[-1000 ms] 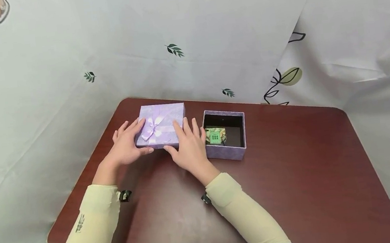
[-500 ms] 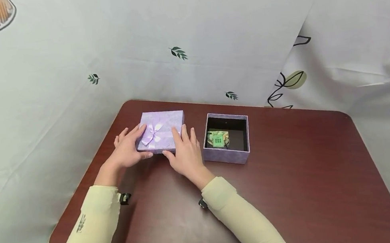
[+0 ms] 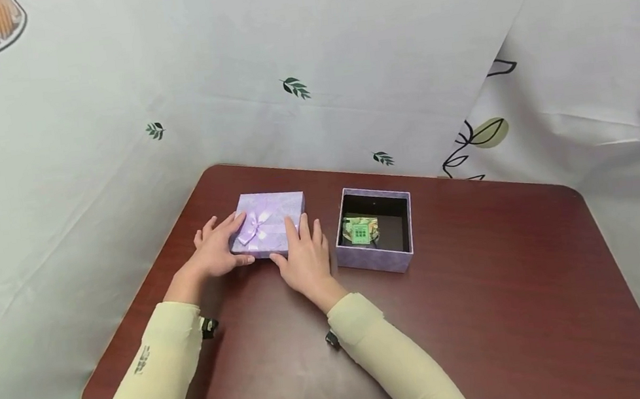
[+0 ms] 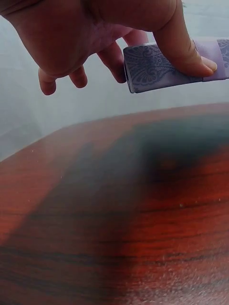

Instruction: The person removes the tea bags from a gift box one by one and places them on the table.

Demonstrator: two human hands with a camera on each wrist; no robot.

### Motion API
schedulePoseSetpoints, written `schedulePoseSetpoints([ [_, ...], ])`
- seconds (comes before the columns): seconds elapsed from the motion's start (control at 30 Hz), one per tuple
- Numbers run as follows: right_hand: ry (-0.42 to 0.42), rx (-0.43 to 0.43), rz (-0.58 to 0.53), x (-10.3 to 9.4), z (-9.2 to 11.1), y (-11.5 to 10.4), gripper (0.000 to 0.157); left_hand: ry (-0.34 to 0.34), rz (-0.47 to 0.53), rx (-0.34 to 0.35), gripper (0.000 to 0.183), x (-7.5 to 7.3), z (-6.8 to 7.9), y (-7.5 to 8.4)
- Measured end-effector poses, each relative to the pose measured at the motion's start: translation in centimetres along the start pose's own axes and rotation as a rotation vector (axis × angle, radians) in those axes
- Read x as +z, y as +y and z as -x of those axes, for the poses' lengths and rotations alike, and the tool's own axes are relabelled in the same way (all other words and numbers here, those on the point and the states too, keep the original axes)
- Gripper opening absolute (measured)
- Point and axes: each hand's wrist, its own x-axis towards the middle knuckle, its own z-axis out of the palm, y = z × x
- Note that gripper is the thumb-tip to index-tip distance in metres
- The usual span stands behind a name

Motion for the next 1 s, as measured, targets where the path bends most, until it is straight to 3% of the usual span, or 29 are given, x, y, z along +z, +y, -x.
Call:
schedulePoseSetpoints([
  [0.53, -0.068, 0.065, 0.007, 1.6, -0.1, 0.5, 0.082, -0.061, 0.050, -0.031, 0.102, 1.4, -0.5, -0.7],
  [1.0, -0.139, 0.106, 0.003, 2.0, -0.4, 0.3, 0.080, -0.087, 0.080, -0.051, 0.102, 1.8, -0.7, -1.4],
])
